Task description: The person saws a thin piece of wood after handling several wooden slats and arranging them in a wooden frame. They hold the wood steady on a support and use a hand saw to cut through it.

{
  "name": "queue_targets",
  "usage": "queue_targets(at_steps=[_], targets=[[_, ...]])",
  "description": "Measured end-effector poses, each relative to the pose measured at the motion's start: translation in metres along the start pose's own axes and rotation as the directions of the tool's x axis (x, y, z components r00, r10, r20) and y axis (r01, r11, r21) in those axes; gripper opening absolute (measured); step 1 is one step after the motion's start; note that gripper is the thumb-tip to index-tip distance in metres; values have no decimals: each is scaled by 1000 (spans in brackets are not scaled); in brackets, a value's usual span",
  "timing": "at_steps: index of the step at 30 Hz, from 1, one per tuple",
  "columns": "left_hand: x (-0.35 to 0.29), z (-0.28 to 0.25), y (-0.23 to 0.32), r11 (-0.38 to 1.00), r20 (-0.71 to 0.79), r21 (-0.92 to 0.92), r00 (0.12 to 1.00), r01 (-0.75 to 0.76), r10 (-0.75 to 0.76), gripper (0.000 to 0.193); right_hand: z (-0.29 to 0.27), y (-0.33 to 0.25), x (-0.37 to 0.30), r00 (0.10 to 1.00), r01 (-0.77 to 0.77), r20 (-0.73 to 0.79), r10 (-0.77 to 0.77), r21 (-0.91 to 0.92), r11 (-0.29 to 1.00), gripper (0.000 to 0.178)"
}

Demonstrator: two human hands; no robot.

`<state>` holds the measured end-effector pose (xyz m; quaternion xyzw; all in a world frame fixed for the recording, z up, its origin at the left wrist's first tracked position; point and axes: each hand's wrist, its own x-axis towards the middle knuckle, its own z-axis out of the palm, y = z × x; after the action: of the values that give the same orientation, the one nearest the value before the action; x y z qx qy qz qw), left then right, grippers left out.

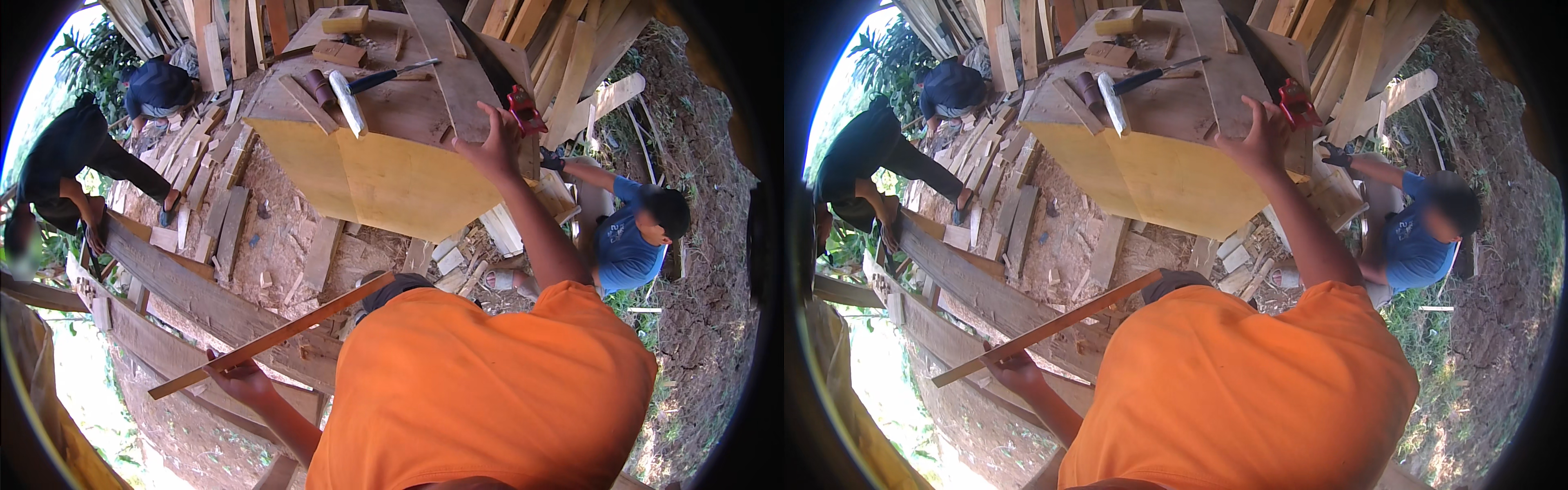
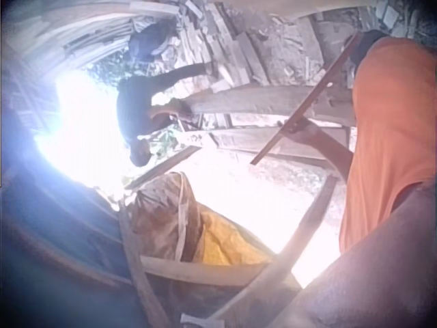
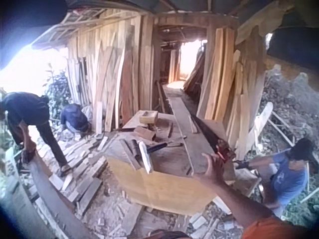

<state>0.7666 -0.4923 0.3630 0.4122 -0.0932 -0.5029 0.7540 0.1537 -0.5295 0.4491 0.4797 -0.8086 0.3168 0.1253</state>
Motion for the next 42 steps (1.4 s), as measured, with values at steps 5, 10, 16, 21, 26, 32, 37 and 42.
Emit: queue_targets(at_steps=[5,10,16,21,26,32,37,42], targets=[[-4,9,-3,1000,-73,-18,997,6,-7,42,-7,-2,2,997,61,-42,-61,-5,998,84],[-11,31,-5,996,-131,71,990,51,-41,44,3,12,-4,998,67,20,-67,-8,998,86],[0,33,-12,982,-60,173,996,73,-64,47,3,21,-9,993,119,-24,-119,7,993,78],[2,43,-31,937,120,347,990,27,-73,45,-34,47,8,928,104,-365,-70,75,992,43],[-26,59,-63,822,258,562,964,-92,-69,37,-43,92,-14,955,-26,-286,76,176,984,50],[-2,13,-161,318,791,604,502,-731,-350,20,-3,122,-31,948,-161,-121,296,619,769,76],[-14,15,-194,243,755,469,243,-849,-609,18,4,125,-32,939,-176,-176,295,493,852,75],[-21,3,-224,287,713,474,172,-832,-680,20,1,137,-37,923,-187,-306,234,175,967,77]])
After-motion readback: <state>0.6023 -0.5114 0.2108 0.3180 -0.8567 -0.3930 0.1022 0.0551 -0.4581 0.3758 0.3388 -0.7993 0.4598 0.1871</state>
